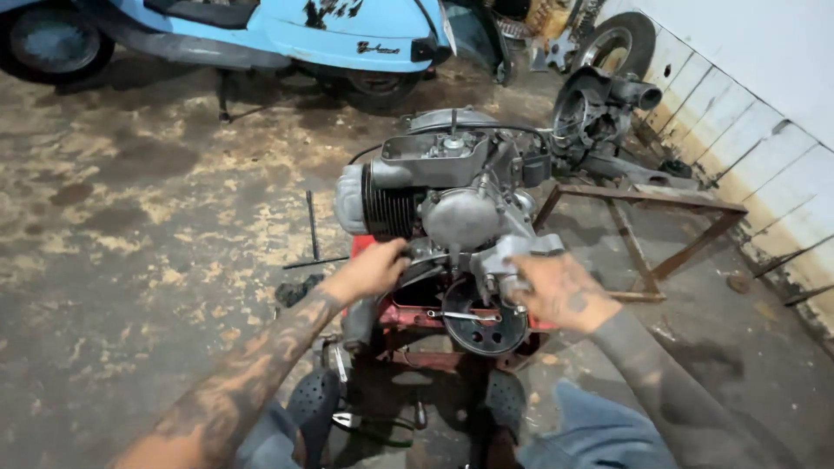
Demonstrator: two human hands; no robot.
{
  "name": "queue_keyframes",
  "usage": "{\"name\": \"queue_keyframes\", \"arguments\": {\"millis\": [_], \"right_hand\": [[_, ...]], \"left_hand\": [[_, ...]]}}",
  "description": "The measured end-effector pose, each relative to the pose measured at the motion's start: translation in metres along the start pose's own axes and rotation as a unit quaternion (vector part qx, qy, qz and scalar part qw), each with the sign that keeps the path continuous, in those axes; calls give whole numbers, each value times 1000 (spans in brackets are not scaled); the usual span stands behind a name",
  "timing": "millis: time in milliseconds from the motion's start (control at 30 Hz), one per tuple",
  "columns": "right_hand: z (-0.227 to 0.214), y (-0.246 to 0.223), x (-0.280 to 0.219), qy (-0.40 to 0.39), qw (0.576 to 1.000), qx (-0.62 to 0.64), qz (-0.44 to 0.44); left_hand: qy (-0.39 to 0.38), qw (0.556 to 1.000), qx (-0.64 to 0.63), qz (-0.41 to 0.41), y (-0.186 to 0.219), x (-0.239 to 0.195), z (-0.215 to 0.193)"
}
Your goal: Repairing a motorcycle engine by loosening bolts with a wrench and adjusting internal components
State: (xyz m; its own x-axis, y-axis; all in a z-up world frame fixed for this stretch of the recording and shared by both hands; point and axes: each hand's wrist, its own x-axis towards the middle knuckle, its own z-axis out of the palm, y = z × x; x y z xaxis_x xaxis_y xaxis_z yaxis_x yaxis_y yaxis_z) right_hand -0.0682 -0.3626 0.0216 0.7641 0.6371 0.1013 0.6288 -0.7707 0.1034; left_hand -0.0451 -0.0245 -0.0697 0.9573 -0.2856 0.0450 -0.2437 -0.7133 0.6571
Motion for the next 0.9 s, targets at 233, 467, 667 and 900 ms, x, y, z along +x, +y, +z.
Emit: {"name": "queue_keyframes", "arguments": {"millis": [233,467,667,900], "right_hand": [[-6,30,50,-56,975,191,100],[27,40,97,-7,953,235,191],[20,54,90,-12,938,244,247],[22,50,87,-44,939,224,257]], "left_hand": [[30,990,133,-43,-58,60,56],[21,989,120,-86,-40,51,64],[55,990,-9,-127,-13,61,90],[72,983,-89,-142,2,50,101]]}}
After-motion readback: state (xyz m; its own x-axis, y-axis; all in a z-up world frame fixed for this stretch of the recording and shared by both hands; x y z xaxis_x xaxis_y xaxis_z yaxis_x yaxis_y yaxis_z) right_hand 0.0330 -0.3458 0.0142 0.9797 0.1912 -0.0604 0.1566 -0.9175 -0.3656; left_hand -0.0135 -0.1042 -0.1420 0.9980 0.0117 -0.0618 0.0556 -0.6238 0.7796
